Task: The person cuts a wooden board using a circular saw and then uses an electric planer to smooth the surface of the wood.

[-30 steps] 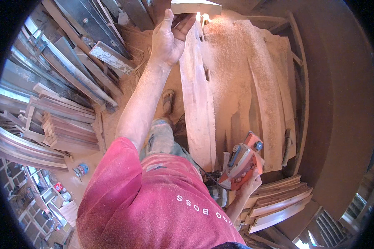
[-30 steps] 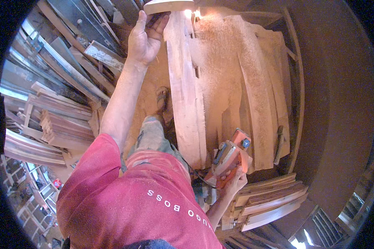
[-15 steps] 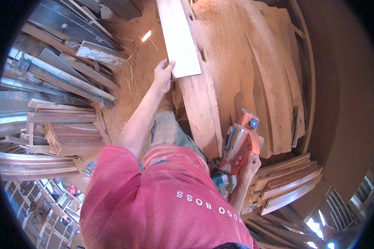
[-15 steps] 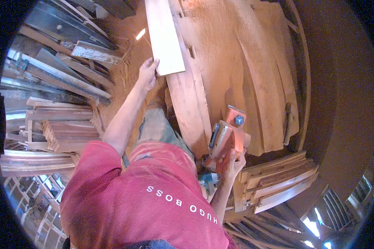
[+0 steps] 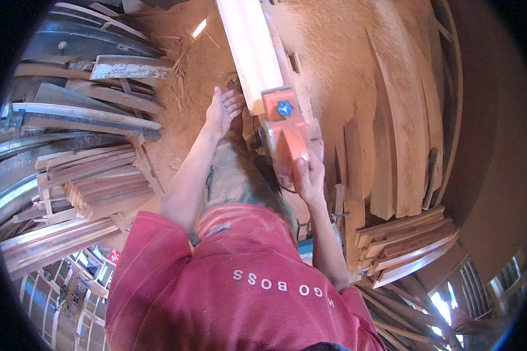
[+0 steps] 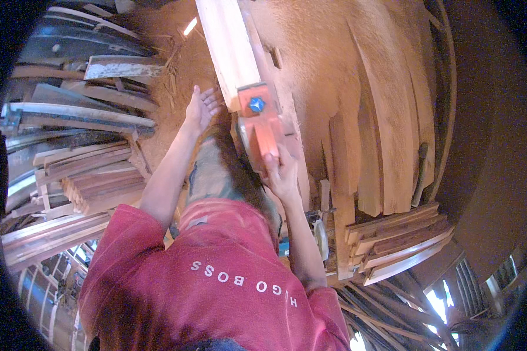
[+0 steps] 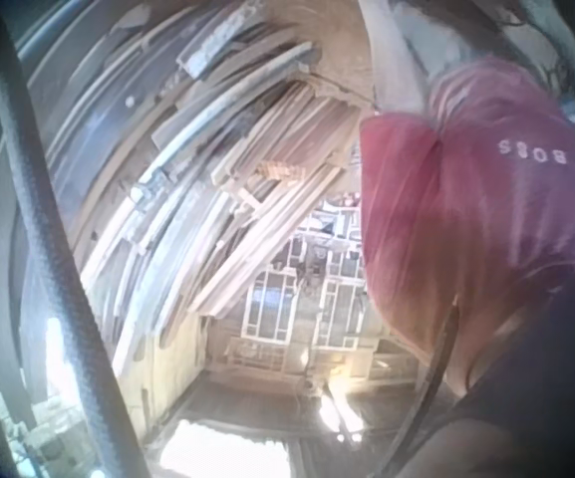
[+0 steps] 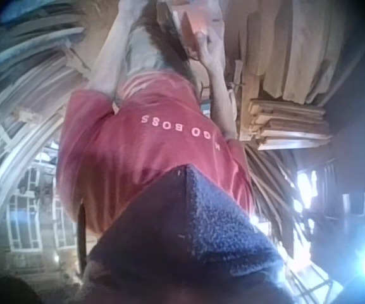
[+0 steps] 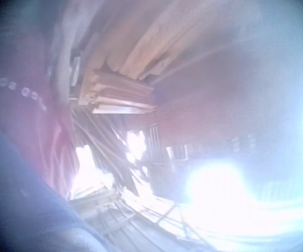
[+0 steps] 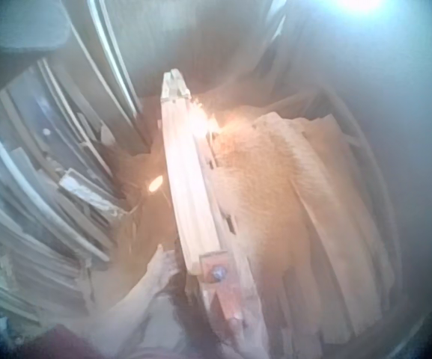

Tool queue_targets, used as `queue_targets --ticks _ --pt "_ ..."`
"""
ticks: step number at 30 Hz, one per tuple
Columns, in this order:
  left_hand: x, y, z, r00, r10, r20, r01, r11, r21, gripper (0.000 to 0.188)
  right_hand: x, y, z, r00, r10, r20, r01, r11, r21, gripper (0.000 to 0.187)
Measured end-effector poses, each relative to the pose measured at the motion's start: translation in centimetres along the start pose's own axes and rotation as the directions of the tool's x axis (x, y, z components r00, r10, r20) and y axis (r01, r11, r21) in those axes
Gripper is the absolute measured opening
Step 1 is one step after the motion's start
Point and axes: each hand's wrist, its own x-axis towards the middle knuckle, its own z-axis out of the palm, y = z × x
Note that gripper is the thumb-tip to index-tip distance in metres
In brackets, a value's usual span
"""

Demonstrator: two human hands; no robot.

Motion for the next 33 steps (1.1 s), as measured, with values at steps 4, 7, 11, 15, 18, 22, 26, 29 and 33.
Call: queue_targets --ticks 4,7,11,15,18,22,26,29,33 --pt "0.9 0.5 -0.3 0.991 -0.067 0.119 0.087 0.981 -0.171 0.083 3.2 0.7 1.7 0.994 -0.105 0.031 0.109 0.982 -0.154 0.046" --pt "0.5 1.2 0.3 0.980 -0.104 0.170 0.136 0.973 -0.188 0.084 1.8 1.7 1.4 0.991 -0.130 -0.011 0.127 0.980 -0.151 0.050" --pt "0.8 1.9 0.3 0.980 -0.164 0.114 0.188 0.952 -0.242 0.086 0.6 2.9 0.6 0.999 0.005 0.039 -0.001 0.995 -0.103 0.050" --pt "1.6 1.9 -0.4 0.966 -0.150 0.209 0.206 0.938 -0.280 0.092 2.8 0.3 1.0 0.992 0.098 0.077 -0.086 0.986 -0.145 0.049" --pt "2.1 2.6 -0.4 0.970 -0.160 0.183 0.211 0.927 -0.311 0.095 5.3 -0.7 1.6 0.997 0.045 0.063 -0.035 0.987 -0.157 0.049" --pt "3.0 3.6 -0.8 0.960 -0.153 0.233 0.215 0.939 -0.269 0.096 9.4 -3.8 3.4 0.999 0.002 0.033 0.003 0.990 -0.140 0.047" --pt "3.2 3.5 -0.2 0.953 -0.237 0.188 0.281 0.924 -0.260 0.099 13.6 -7.9 4.6 0.989 0.126 0.073 -0.110 0.975 -0.191 0.045" --pt "3.3 3.3 -1.1 0.954 -0.248 0.167 0.286 0.920 -0.267 0.100 17.9 -8.9 6.8 0.978 -0.205 -0.030 0.194 0.960 -0.203 0.044" --pt "3.1 3.8 -0.1 0.936 -0.247 0.250 0.299 0.933 -0.198 0.101 25.0 -10.7 8.1 0.956 -0.287 -0.054 0.266 0.931 -0.249 0.039"
